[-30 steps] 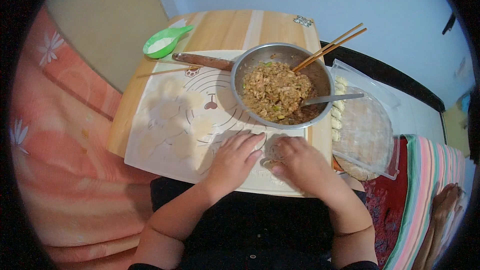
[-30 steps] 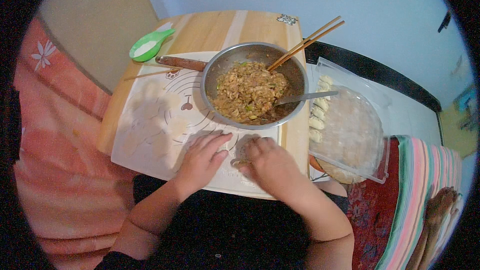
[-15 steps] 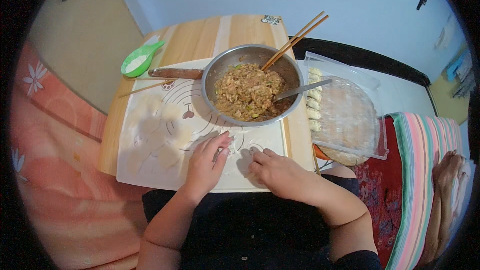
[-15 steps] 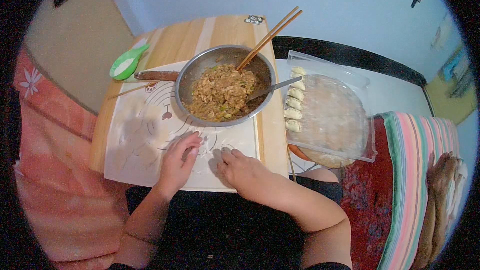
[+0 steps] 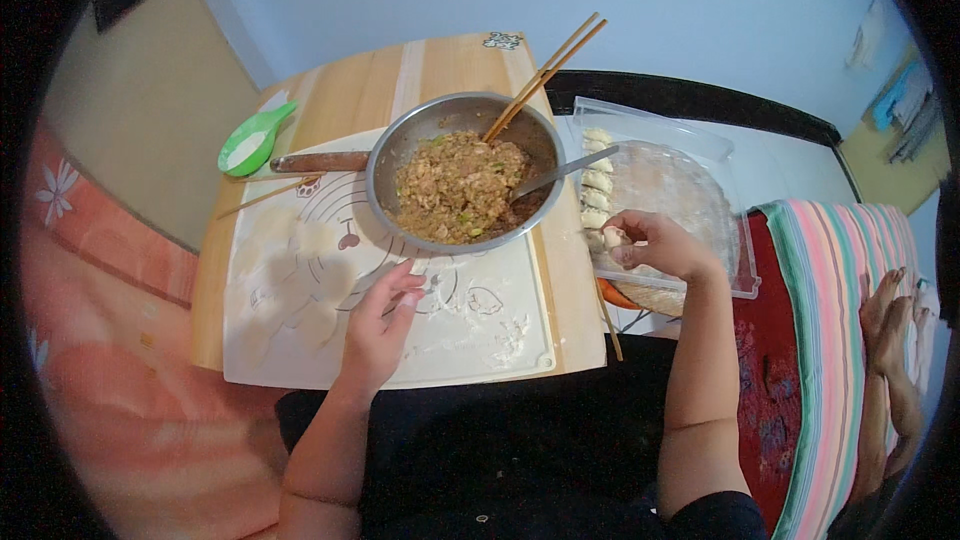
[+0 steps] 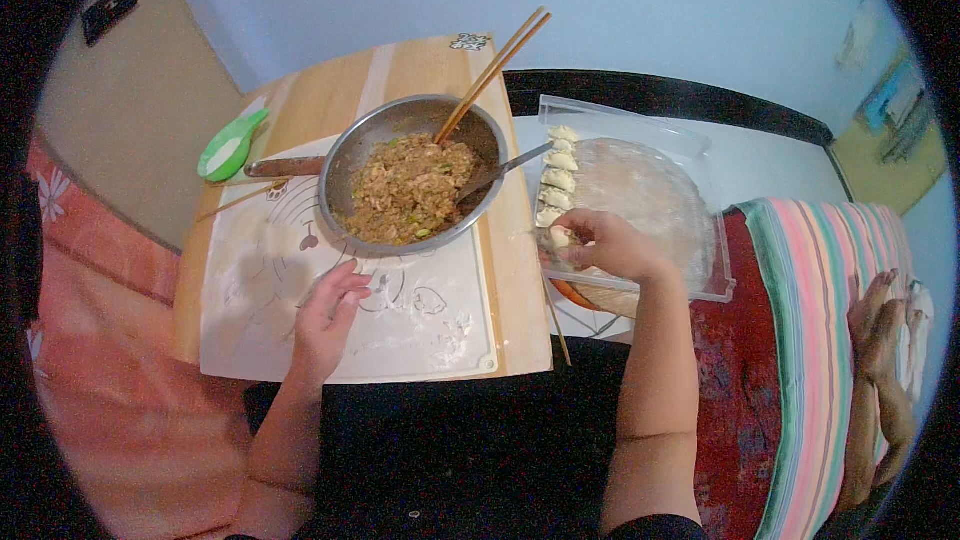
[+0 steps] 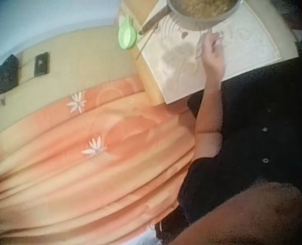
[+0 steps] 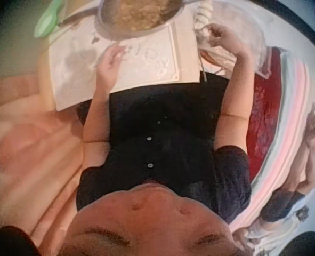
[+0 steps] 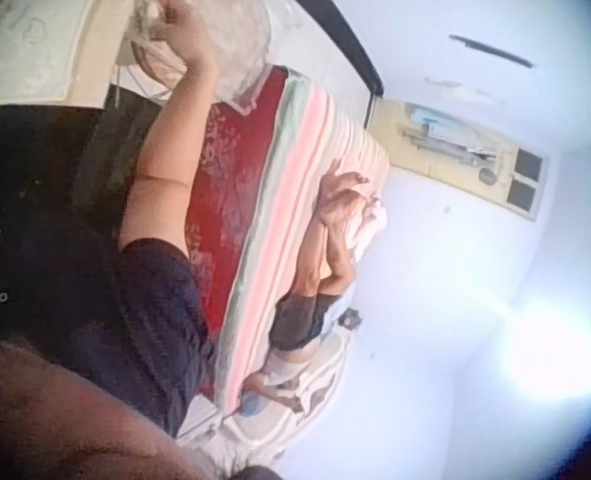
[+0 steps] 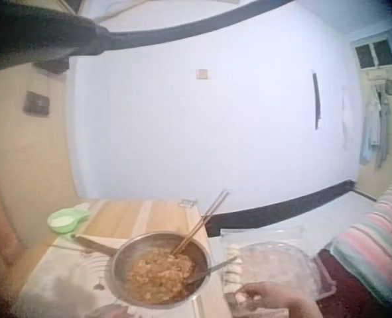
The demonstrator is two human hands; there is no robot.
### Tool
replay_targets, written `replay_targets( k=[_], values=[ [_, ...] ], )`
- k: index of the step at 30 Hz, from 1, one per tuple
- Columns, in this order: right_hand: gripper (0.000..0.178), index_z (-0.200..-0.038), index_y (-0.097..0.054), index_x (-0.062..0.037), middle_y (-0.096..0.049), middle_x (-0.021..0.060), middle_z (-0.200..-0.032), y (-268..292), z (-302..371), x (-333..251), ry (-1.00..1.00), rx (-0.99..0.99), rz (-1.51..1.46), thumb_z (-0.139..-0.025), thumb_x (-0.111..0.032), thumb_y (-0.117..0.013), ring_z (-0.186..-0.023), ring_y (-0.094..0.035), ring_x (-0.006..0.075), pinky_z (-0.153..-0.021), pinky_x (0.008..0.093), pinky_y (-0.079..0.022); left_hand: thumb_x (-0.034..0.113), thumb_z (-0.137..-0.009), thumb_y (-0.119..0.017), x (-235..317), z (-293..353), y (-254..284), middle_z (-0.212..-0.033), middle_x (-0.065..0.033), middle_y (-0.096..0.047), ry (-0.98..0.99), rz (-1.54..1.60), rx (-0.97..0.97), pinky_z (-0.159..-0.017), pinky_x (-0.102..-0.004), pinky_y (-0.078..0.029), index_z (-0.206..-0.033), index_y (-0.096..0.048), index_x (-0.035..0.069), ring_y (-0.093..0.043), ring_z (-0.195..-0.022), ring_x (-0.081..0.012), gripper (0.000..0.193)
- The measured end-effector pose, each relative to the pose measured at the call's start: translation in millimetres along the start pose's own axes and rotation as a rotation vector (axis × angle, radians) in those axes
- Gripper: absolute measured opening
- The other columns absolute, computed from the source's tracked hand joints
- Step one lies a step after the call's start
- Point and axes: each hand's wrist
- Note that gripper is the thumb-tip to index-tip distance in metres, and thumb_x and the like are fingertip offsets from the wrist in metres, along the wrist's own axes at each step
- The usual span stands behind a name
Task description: The person prepares dumplings by placing a meat filling onto round dough wrappers using a spoon. They fold the wrappers over the filling and pinch the edges to seal them. The finished dumplings are placed into a plastic container on the table.
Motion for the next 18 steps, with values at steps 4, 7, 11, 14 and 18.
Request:
replay_targets(
  k=[4, 7, 11, 14, 18],
  values=[
    [0.033, -0.107, -0.063, -0.0057, -0.066, 0.0144, -0.096, -7.0, -23.1, 37.8, -0.04, 0.082, 0.538, -0.078, -0.021, -0.067, -0.088, -0.064, 0.0277, -0.075, 0.0389, -0.05, 0.003, -0.092, -0.052, -7.6, -1.4, 0.1, -0.109, -0.0134, -0.061, -0.043, -0.025, -0.007, -0.088, -0.0292, -0.046, -0.126, -0.046, -0.003, -0.059, -0.101, -0.0186, 0.036],
    [0.028, -0.101, -0.066, -0.0085, -0.066, 0.0175, -0.094, -27.4, -38.1, 47.1, 0.001, 0.097, 0.684, -0.078, -0.023, -0.062, -0.089, -0.063, 0.034, -0.076, 0.0426, -0.05, 0.002, -0.091, -0.052, -4.1, -1.0, -0.9, -0.109, -0.0139, -0.06, -0.027, -0.019, 0.0, -0.088, -0.0293, -0.046, -0.126, -0.046, -0.004, -0.059, -0.1, -0.0186, 0.036],
    [0.022, -0.097, -0.068, -0.0127, -0.066, 0.0169, -0.092, -36.4, -45.9, 61.2, 0.033, 0.134, 0.732, -0.079, -0.019, -0.057, -0.087, -0.063, 0.0355, -0.077, 0.0446, -0.049, 0.002, -0.091, -0.051, -2.3, -0.1, -1.0, -0.108, -0.0141, -0.061, -0.036, -0.018, 0.0, -0.089, -0.0293, -0.046, -0.126, -0.045, -0.004, -0.06, -0.1, -0.0183, 0.036],
    [0.024, -0.1, -0.068, -0.0145, -0.066, 0.0165, -0.095, -36.0, -47.1, 58.7, 0.003, 0.104, 0.768, -0.079, -0.019, -0.057, -0.089, -0.063, 0.0346, -0.079, 0.0443, -0.049, 0.002, -0.091, -0.051, -2.6, 0.9, 2.2, -0.108, -0.014, -0.061, -0.054, -0.034, 0.001, -0.088, -0.0291, -0.046, -0.127, -0.046, -0.003, -0.06, -0.099, -0.0182, 0.036],
    [0.026, -0.104, -0.068, -0.0165, -0.065, 0.016, -0.098, -37.7, -42.8, 46.4, -0.039, 0.105, 0.8, -0.08, -0.019, -0.058, -0.092, -0.062, 0.0338, -0.081, 0.0436, -0.048, 0.002, -0.091, -0.051, -8.1, 1.5, 10.2, -0.107, -0.0138, -0.062, -0.072, -0.03, 0.032, -0.086, -0.0287, -0.047, -0.124, -0.048, -0.003, -0.06, -0.099, -0.0175, 0.033]
  ],
)
Point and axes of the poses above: each hand's wrist, its own z-axis away from the middle knuckle, its own y-axis out of the back of the hand, x = y × z
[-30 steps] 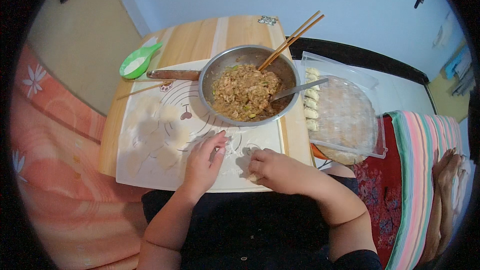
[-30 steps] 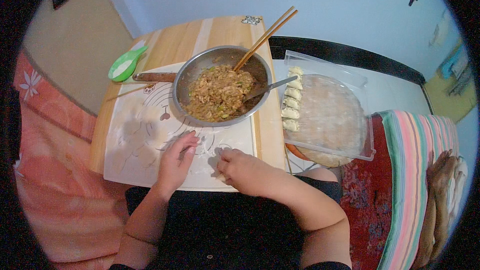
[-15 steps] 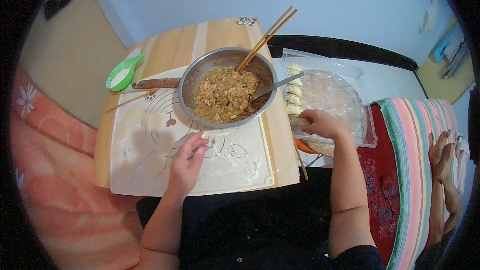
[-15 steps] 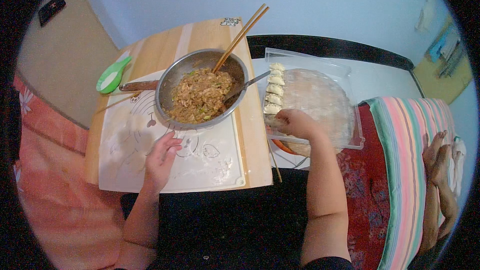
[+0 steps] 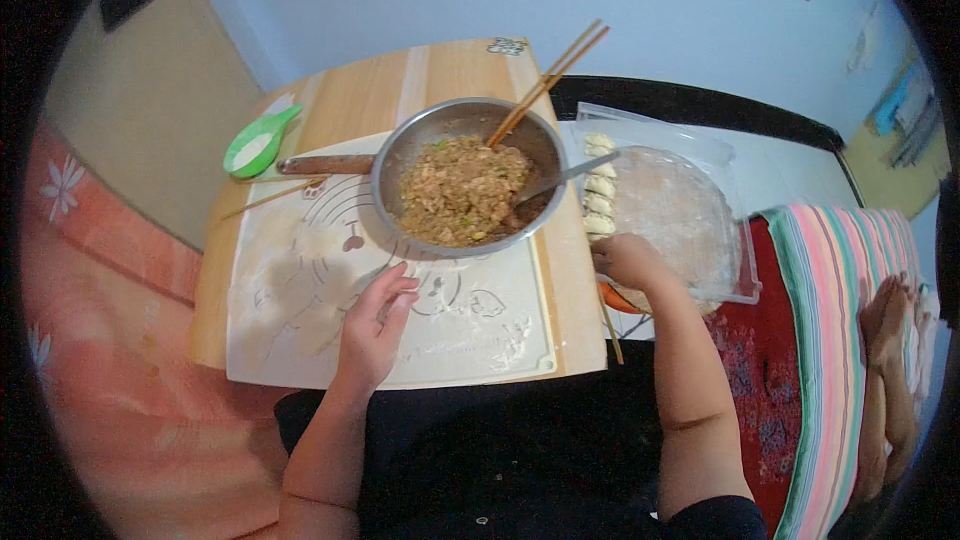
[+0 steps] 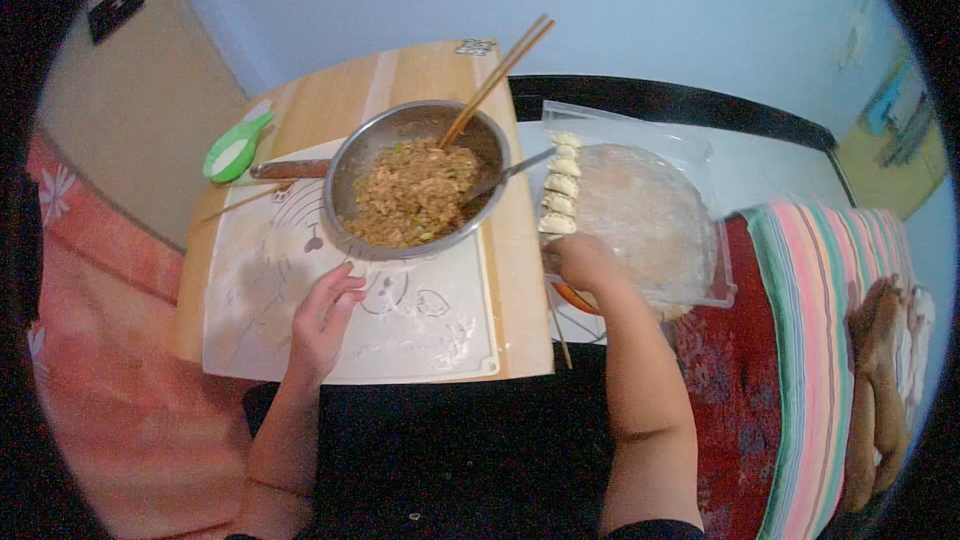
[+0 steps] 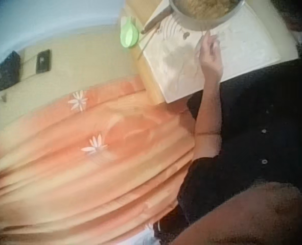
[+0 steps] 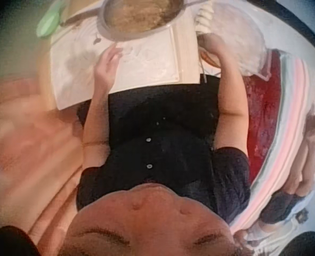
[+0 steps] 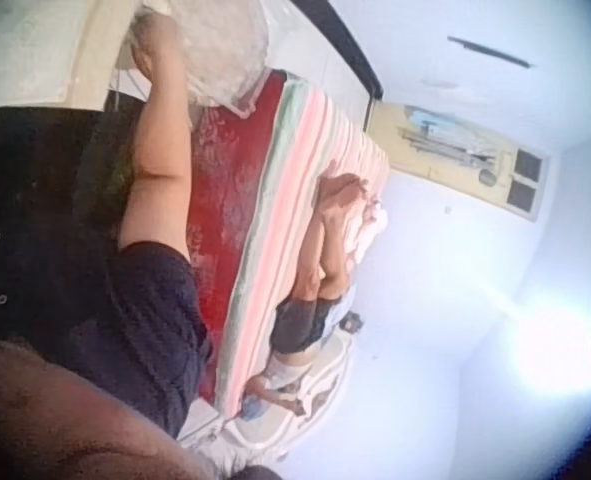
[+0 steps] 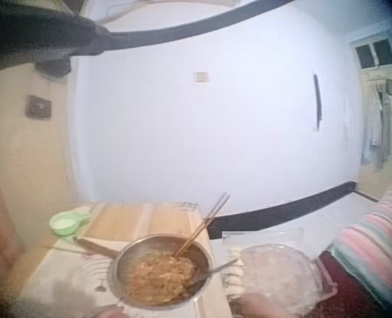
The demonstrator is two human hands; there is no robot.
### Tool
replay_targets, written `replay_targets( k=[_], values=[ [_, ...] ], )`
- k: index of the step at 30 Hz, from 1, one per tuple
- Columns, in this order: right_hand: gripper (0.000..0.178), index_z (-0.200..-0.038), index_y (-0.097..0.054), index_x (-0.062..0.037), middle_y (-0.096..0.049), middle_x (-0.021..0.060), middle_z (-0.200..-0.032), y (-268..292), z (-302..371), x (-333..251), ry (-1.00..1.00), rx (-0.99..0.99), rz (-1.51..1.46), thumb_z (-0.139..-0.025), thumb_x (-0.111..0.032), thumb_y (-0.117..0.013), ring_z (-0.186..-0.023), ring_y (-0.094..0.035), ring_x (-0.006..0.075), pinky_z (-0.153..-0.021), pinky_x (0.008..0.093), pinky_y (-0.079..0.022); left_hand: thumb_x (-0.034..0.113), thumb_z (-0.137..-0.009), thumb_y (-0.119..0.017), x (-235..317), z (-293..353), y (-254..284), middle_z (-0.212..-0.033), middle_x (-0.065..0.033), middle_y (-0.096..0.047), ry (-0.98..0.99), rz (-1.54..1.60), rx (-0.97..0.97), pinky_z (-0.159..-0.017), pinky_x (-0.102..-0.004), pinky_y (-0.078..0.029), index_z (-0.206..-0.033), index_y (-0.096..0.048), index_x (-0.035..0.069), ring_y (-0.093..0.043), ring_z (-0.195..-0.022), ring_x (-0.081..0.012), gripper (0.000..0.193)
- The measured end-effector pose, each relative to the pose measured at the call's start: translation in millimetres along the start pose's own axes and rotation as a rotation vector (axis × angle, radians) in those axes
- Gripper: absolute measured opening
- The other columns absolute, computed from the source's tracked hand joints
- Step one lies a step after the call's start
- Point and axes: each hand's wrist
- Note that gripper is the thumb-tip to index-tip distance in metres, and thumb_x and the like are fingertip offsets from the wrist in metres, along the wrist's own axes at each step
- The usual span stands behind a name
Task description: The person prepares dumplings by placing a meat filling onto round dough wrappers using a spoon. They fold the wrappers over the filling and pinch the edges to seal them. The finished dumplings are placed into a plastic container on the table.
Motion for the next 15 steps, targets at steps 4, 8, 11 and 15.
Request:
replay_targets(
  k=[4, 8, 11, 15],
  values=[
    [0.029, -0.105, -0.067, -0.014, -0.065, 0.0161, -0.099, 18.9, 15.3, -15.0, 0.0, 0.023, -0.017, -0.077, -0.019, -0.064, -0.092, -0.062, 0.0341, -0.081, 0.0421, -0.048, 0.004, -0.09, -0.054, -5.0, -3.6, 17.4, -0.107, -0.0135, -0.063, 0.046, -0.029, 0.087, -0.084, -0.0289, -0.048, -0.12, -0.053, 0.0, -0.062, -0.096, -0.0191, 0.031],
    [0.027, -0.101, -0.067, -0.0075, -0.067, 0.0165, -0.091, 47.9, 38.2, -32.4, -0.066, 0.191, -0.008, -0.078, -0.022, -0.066, -0.086, -0.063, 0.0338, -0.076, 0.0427, -0.049, 0.006, -0.085, -0.057, -21.9, -21.9, 42.2, -0.103, -0.0113, -0.063, -0.093, -0.549, 0.251, -0.081, -0.0351, -0.049, -0.112, -0.059, 0.006, -0.062, -0.093, -0.0284, 0.026],
    [0.021, -0.096, -0.065, -0.0063, -0.066, 0.0145, -0.082, 81.7, 62.9, -64.4, -0.125, 0.138, -0.119, -0.08, -0.019, -0.065, -0.074, -0.064, 0.0314, -0.067, 0.0387, -0.049, 0.006, -0.084, -0.057, -18.4, -43.1, 54.6, -0.101, -0.0104, -0.063, -0.014, -0.485, 0.291, -0.081, -0.0367, -0.048, -0.109, -0.06, 0.005, -0.06, -0.095, -0.0297, 0.025],
    [0.021, -0.102, -0.062, -0.0073, -0.062, 0.013, -0.074, 95.8, 91.5, -122.1, 0.144, -0.048, -0.411, -0.081, -0.004, -0.061, -0.07, -0.062, 0.0294, -0.064, 0.0345, -0.048, 0.011, -0.079, -0.062, -24.6, -63.2, 51.1, -0.105, -0.0088, -0.062, -0.087, -0.722, 0.199, -0.09, -0.0425, -0.042, -0.105, -0.061, 0.008, -0.056, -0.1, -0.0299, 0.026]
  ],
)
Point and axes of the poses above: each hand's wrist, its own z-axis away from the middle knuckle, its own y-axis out of the back of the hand, x = y × z
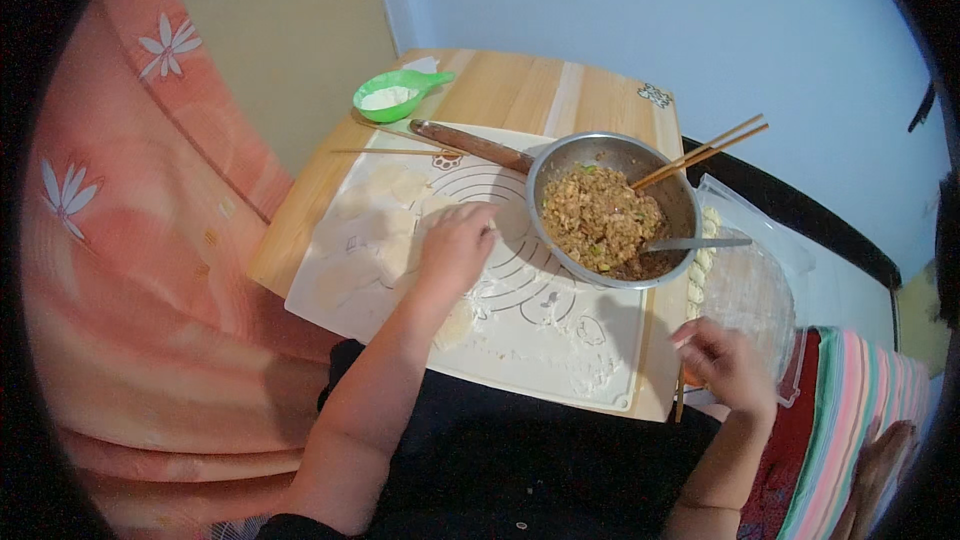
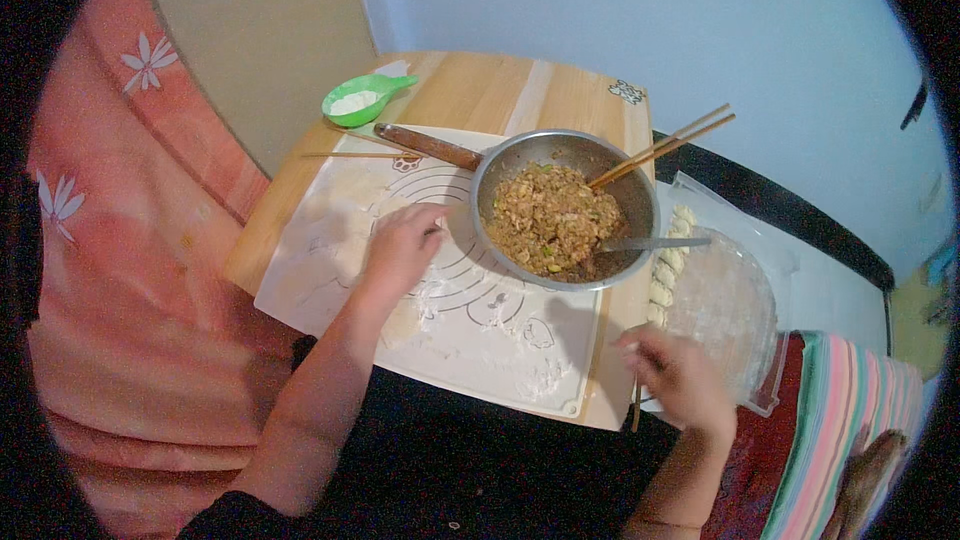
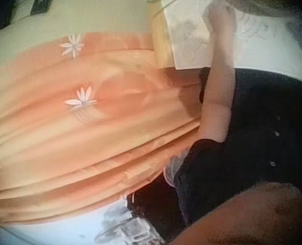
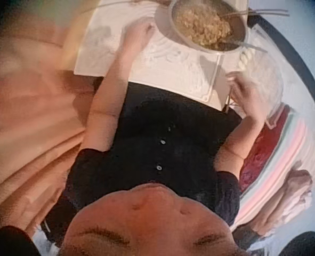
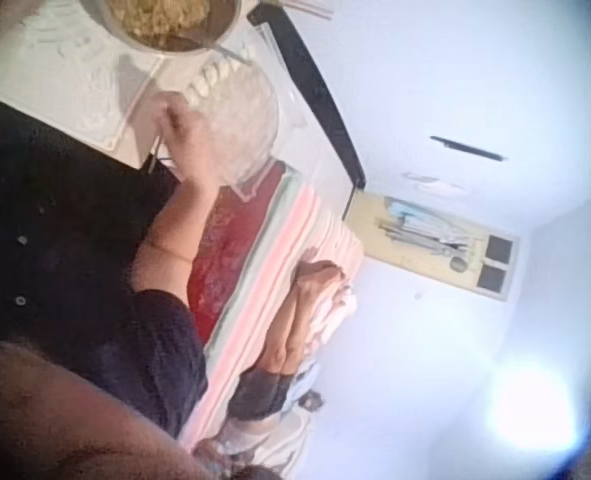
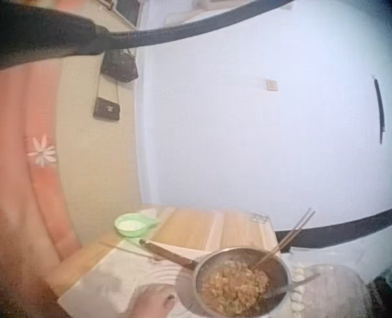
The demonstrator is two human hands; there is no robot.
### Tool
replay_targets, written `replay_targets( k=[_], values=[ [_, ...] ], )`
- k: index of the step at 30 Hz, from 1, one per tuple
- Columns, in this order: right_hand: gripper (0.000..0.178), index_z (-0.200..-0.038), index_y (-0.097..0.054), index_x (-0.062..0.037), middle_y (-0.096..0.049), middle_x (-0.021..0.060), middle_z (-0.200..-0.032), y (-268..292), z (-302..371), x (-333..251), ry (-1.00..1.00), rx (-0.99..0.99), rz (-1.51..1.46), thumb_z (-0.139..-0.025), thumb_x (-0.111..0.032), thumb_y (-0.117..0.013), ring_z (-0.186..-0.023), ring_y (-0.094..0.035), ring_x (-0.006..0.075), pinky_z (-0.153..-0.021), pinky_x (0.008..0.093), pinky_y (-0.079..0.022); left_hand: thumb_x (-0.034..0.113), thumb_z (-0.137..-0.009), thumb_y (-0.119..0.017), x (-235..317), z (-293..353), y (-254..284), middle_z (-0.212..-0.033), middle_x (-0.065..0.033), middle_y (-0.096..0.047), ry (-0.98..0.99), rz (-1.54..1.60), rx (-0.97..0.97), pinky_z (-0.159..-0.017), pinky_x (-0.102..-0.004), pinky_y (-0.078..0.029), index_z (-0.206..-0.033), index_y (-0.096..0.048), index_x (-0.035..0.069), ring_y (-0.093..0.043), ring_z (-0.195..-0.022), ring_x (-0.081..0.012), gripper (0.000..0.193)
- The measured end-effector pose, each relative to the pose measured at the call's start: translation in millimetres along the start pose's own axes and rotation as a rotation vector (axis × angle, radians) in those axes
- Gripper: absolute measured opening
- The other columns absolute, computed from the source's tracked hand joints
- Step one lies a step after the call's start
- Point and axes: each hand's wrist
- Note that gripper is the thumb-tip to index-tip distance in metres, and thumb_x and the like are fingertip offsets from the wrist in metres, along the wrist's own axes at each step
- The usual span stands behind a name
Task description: The person prepares dumplings by placing a meat filling onto round dough wrappers using a spoon. They fold the wrappers over the filling and pinch the edges to seal them. The finished dumplings are placed into a plastic container on the table.
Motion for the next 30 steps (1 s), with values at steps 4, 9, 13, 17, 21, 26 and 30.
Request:
replay_targets(
  k=[4, 9, 13, 17, 21, 26, 30],
  values=[
    [0.046, -0.121, -0.055, -0.0099, -0.058, 0.0147, -0.108, -42.6, -18.4, -31.2, 0.405, -0.157, -0.031, -0.078, 0.004, -0.06, -0.093, -0.059, 0.0307, -0.079, 0.036, -0.048, 0.015, -0.074, -0.066, 6.5, 0.4, -22.2, -0.1, -0.0074, -0.063, -0.176, -0.221, 0.018, -0.091, -0.0416, -0.042, -0.098, -0.062, 0.008, -0.058, -0.098, -0.0284, 0.024],
    [0.043, -0.123, -0.053, -0.0081, -0.051, 0.0153, -0.121, -79.5, -44.0, -36.0, 0.504, -0.209, -0.182, -0.082, -0.004, -0.062, -0.107, -0.053, 0.0335, -0.09, 0.0359, -0.045, 0.014, -0.078, -0.06, -2.1, -2.3, -25.8, -0.097, -0.0073, -0.062, -0.179, -0.336, -0.044, -0.099, -0.0415, -0.04, -0.088, -0.062, 0.007, -0.058, -0.098, -0.0268, 0.012],
    [0.039, -0.123, -0.054, -0.0075, -0.052, 0.0151, -0.122, -99.2, -58.7, -35.2, 0.429, -0.263, -0.241, -0.085, -0.011, -0.061, -0.109, -0.053, 0.0338, -0.091, 0.0365, -0.045, 0.012, -0.078, -0.057, 2.2, -3.6, -25.1, -0.094, -0.0092, -0.062, -0.207, -0.424, -0.048, -0.097, -0.0411, -0.041, -0.087, -0.062, 0.006, -0.059, -0.096, -0.0279, 0.011],
    [0.037, -0.122, -0.055, -0.0063, -0.052, 0.015, -0.121, -110.5, -69.1, -38.5, 0.456, -0.255, -0.274, -0.086, -0.012, -0.061, -0.108, -0.053, 0.0326, -0.089, 0.0357, -0.045, 0.01, -0.078, -0.055, 0.0, -3.5, -23.6, -0.093, -0.0106, -0.062, -0.213, -0.377, 0.001, -0.092, -0.041, -0.045, -0.086, -0.061, 0.005, -0.06, -0.095, -0.0292, 0.012],
    [0.036, -0.122, -0.054, -0.0048, -0.053, 0.0126, -0.119, -121.3, -77.1, -36.5, 0.381, -0.244, -0.416, -0.087, -0.011, -0.061, -0.105, -0.055, 0.0261, -0.088, 0.0323, -0.045, 0.01, -0.079, -0.055, -1.6, -2.1, -17.3, -0.098, -0.012, -0.062, -0.143, -0.307, -0.134, -0.084, -0.0403, -0.048, -0.089, -0.061, 0.004, -0.059, -0.097, -0.0293, 0.013],
    [0.04, -0.129, -0.047, -0.0023, -0.049, 0.0077, -0.126, -126.4, -84.3, -38.3, 0.151, -0.306, -0.821, -0.091, -0.011, -0.058, -0.112, -0.048, 0.0177, -0.095, 0.0318, -0.04, 0.011, -0.085, -0.054, -2.8, -10.8, -20.6, -0.103, -0.0126, -0.062, -0.016, -0.201, -0.053, -0.077, -0.0378, -0.05, -0.093, -0.059, 0.002, -0.061, -0.094, -0.0266, 0.013],
    [0.044, -0.132, -0.042, -0.0011, -0.049, 0.0084, -0.127, -129.6, -89.0, -45.7, -0.04, -0.16, -1.102, -0.093, -0.018, -0.055, -0.115, -0.047, 0.0174, -0.099, 0.0323, -0.037, 0.011, -0.091, -0.047, -6.4, -9.0, 1.0, -0.096, -0.0095, -0.061, 0.372, 0.614, -0.045, -0.073, -0.0324, -0.052, -0.097, -0.057, 0.001, -0.063, -0.085, -0.0249, 0.015]
  ],
)
Point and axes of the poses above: each hand's wrist, its own z-axis away from the middle knuckle, its own y-axis out of the back of the hand, x = y × z
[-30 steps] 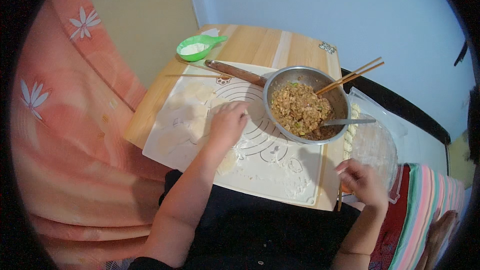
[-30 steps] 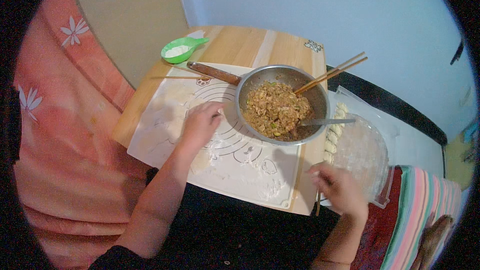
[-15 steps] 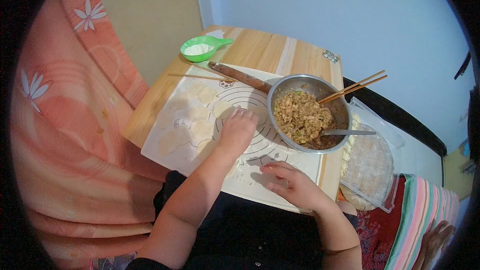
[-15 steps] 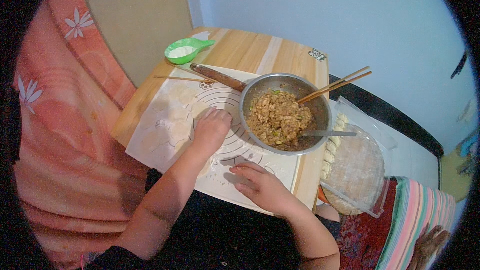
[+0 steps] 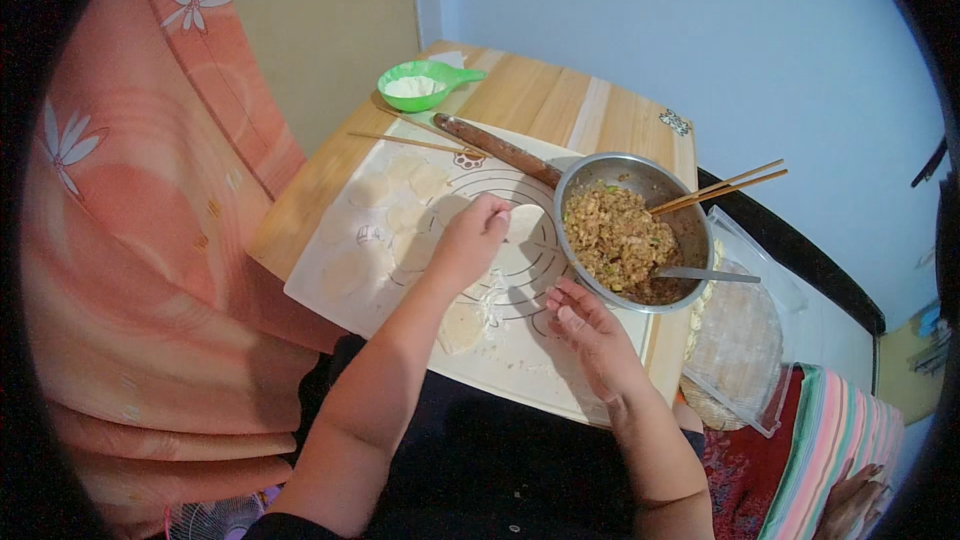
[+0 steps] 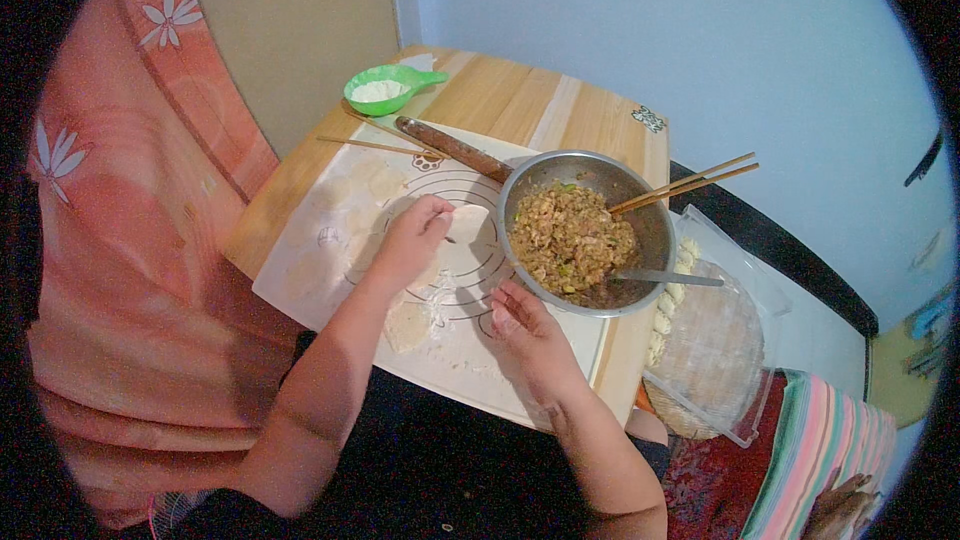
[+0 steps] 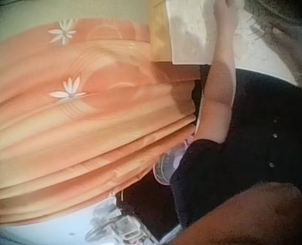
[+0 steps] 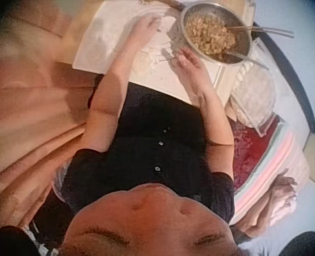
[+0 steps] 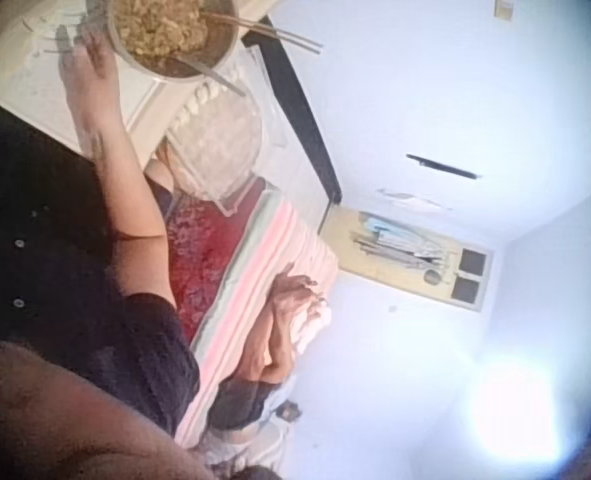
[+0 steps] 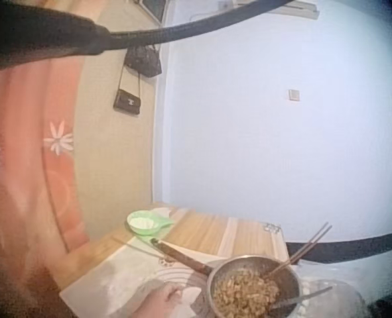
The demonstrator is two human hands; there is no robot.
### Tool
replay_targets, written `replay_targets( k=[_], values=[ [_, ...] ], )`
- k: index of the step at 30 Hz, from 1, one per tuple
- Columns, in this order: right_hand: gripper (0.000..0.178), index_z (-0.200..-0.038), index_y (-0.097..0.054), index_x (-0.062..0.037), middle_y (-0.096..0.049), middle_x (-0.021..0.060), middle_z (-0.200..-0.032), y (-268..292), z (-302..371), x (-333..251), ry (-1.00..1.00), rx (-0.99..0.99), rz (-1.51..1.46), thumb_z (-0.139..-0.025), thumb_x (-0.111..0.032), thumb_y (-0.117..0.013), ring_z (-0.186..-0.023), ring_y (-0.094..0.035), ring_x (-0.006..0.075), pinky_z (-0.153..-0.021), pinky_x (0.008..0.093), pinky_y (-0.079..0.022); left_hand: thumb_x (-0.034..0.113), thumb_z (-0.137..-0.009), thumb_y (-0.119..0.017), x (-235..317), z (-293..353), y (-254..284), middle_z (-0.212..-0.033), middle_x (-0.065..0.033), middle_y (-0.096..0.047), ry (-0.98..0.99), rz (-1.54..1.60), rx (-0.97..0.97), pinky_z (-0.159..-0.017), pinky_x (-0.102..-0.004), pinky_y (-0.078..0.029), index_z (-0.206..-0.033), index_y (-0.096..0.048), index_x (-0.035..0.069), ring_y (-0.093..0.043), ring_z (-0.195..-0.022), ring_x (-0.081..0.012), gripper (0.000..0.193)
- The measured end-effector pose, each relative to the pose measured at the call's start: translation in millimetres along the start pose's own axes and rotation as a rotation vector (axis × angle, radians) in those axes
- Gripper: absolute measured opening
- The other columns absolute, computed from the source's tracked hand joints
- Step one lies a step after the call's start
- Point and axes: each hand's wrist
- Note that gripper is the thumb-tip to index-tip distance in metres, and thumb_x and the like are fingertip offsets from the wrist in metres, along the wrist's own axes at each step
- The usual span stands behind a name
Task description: The person prepares dumplings by placing a meat filling onto round dough wrappers using a spoon. They fold the wrappers over the filling and pinch the edges to seal them. The finished dumplings are placed into a plastic container on the table.
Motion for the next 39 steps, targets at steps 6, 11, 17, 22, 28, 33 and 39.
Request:
replay_targets(
  k=[6, 11, 17, 22, 28, 33, 39],
  values=[
    [0.036, -0.121, -0.05, 0.0011, -0.057, 0.0077, -0.111, -10.3, -2.3, -1.5, -0.075, 0.011, -0.208, -0.094, -0.022, -0.055, -0.098, -0.055, 0.0137, -0.086, 0.0285, -0.046, 0.017, -0.097, -0.045, 19.7, 46.0, 16.0, -0.091, -0.0026, -0.057, 0.173, 0.395, -0.408, -0.065, -0.0252, -0.051, -0.103, -0.053, 0.003, -0.057, -0.08, -0.0098, 0.018],
    [0.019, -0.096, -0.062, 0.0, -0.064, 0.0048, -0.081, -7.7, -4.1, 3.6, 0.079, 0.105, 0.135, -0.091, -0.019, -0.06, -0.068, -0.058, 0.0108, -0.064, 0.0232, -0.05, 0.012, -0.094, -0.051, 33.0, 70.6, 3.6, -0.096, -0.003, -0.059, 0.121, 0.44, -0.353, -0.067, -0.0236, -0.049, -0.113, -0.052, 0.001, -0.057, -0.082, -0.0089, 0.022],
    [0.019, -0.096, -0.063, 0.0017, -0.064, 0.0051, -0.079, -12.3, 6.1, -3.0, 0.241, 0.201, 0.233, -0.091, -0.016, -0.06, -0.066, -0.058, 0.0101, -0.06, 0.0229, -0.049, 0.012, -0.091, -0.057, 27.5, 80.5, -7.7, -0.102, -0.0054, -0.062, 0.204, 0.614, -0.333, -0.072, -0.024, -0.049, -0.111, -0.055, -0.001, -0.059, -0.085, -0.01, 0.024],
    [0.029, -0.116, -0.057, 0.0018, -0.065, 0.0077, -0.096, -11.5, 7.1, -9.2, 0.154, 0.235, -0.039, -0.088, -0.007, -0.061, -0.076, -0.059, 0.0087, -0.064, 0.0225, -0.05, 0.012, -0.091, -0.058, 31.2, 81.0, -4.5, -0.095, -0.0049, -0.063, 0.23, 0.589, -0.273, -0.074, -0.0254, -0.052, -0.108, -0.058, -0.002, -0.061, -0.084, -0.011, 0.022],
    [0.053, -0.13, -0.048, -0.0037, -0.057, -0.0002, -0.088, -5.9, 6.5, -4.9, 0.298, 0.132, 0.305, -0.081, 0.004, -0.066, -0.079, -0.053, 0.0065, -0.071, 0.0207, -0.046, 0.02, -0.095, -0.051, 25.1, 76.3, -7.5, -0.095, -0.0031, -0.062, 0.236, 0.537, -0.25, -0.073, -0.0252, -0.053, -0.109, -0.058, -0.001, -0.06, -0.082, -0.0103, 0.026],
    [0.04, -0.121, -0.057, -0.0051, -0.053, -0.0021, -0.083, 4.7, 9.5, -8.7, 0.309, 0.112, 0.329, -0.083, 0.0, -0.066, -0.077, -0.05, 0.0059, -0.069, 0.0206, -0.045, 0.022, -0.096, -0.05, 32.5, 80.3, -3.2, -0.097, -0.0054, -0.061, 0.299, 0.71, -0.272, -0.073, -0.026, -0.052, -0.115, -0.054, 0.0, -0.061, -0.083, -0.012, 0.029],
    [0.026, -0.11, -0.063, -0.0037, -0.061, 0.0016, -0.087, -0.8, 15.1, -8.7, 0.31, 0.11, 0.352, -0.084, -0.006, -0.066, -0.078, -0.055, 0.006, -0.068, 0.0214, -0.047, 0.024, -0.095, -0.053, 31.1, 77.7, -9.2, -0.092, -0.0016, -0.061, 0.293, 0.617, -0.329, -0.071, -0.0236, -0.05, -0.11, -0.058, 0.0, -0.058, -0.079, -0.008, 0.029]
  ],
)
Point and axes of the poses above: each hand's wrist, its own z-axis away from the middle knuckle, its own y-axis out of the back of the hand, x = y × z
